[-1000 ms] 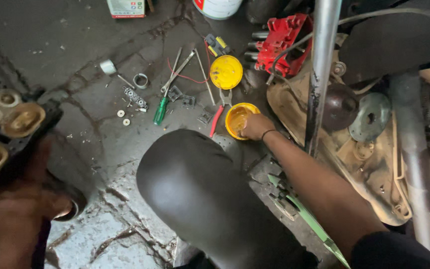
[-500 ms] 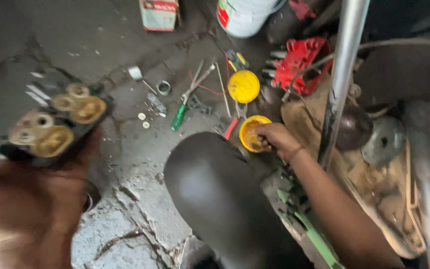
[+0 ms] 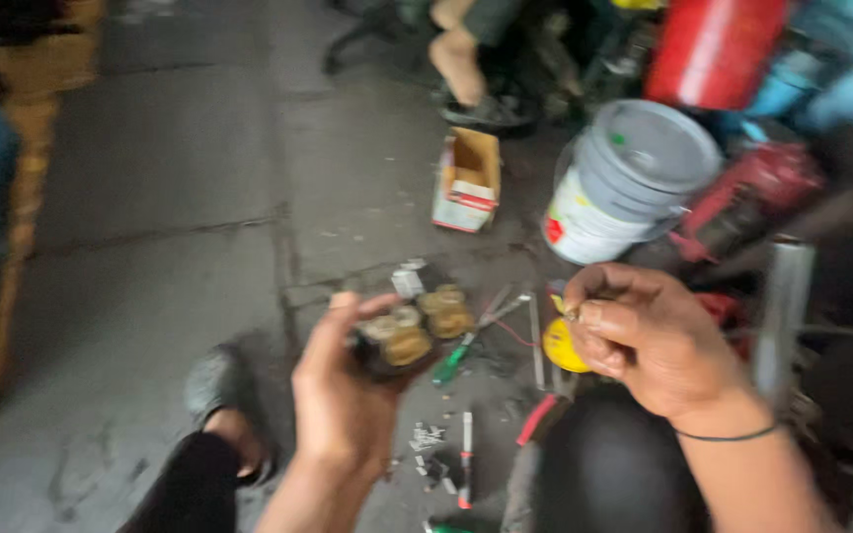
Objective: The person disassembles and reassembles a mechanical component, handling small springs, screws, and internal parts by hand and using a screwdriver.
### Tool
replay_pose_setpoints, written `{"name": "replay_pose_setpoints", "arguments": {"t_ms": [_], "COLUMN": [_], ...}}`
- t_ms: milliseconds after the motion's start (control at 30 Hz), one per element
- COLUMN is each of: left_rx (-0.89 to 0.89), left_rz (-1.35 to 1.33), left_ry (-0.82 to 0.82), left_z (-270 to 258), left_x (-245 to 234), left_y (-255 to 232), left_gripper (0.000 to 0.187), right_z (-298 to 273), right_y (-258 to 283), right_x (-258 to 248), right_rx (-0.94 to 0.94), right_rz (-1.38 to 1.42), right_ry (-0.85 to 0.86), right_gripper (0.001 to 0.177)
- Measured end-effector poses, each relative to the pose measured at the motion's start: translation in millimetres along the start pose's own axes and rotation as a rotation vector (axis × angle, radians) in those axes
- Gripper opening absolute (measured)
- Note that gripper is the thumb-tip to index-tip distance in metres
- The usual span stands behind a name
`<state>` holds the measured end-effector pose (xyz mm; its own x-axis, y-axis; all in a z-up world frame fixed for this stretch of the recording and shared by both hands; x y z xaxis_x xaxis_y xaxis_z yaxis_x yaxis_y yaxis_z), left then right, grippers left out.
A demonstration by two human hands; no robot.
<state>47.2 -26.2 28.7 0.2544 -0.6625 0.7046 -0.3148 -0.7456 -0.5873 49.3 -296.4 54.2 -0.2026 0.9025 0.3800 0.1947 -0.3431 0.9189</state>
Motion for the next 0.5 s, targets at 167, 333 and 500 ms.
{"name": "replay_pose_setpoints", "arguments": {"t_ms": [167,333,500], "left_rx": [-0.007,-0.007,-0.006], "left_rz": [0.001,0.035,0.043], "left_ry": [0.032,0.021,0.034], "left_z": [-7.2,-13.5,-15.7], "left_x": [2.4,4.2,3.6], "left_y": [11.6,6.1,5.3], "left_gripper": [0.055,0.052,0.049], "right_z": [15.3,19.3,23.9], "right_y": [23.4,29.9,20.0], "right_x": [68.0,119.8,137.0], "right_rx": [0.013,-0.353,-0.571], "right_rz": [-0.246,-1.049,-1.198], "right_ry": [0.184,0.106,0.068], "right_gripper": [0.016,0.010,0.012]}}
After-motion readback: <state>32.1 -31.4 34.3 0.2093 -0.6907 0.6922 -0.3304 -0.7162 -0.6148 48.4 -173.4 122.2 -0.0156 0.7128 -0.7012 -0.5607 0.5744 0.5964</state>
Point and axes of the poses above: each hand's wrist, its own z-axis towards the middle knuckle, its own x-axis out of the palm, y = z × x, the point moved 3 cm from there along z, towards the middle knuckle, and after that the axes turned 1 degree about z, right-handed, at the moved point
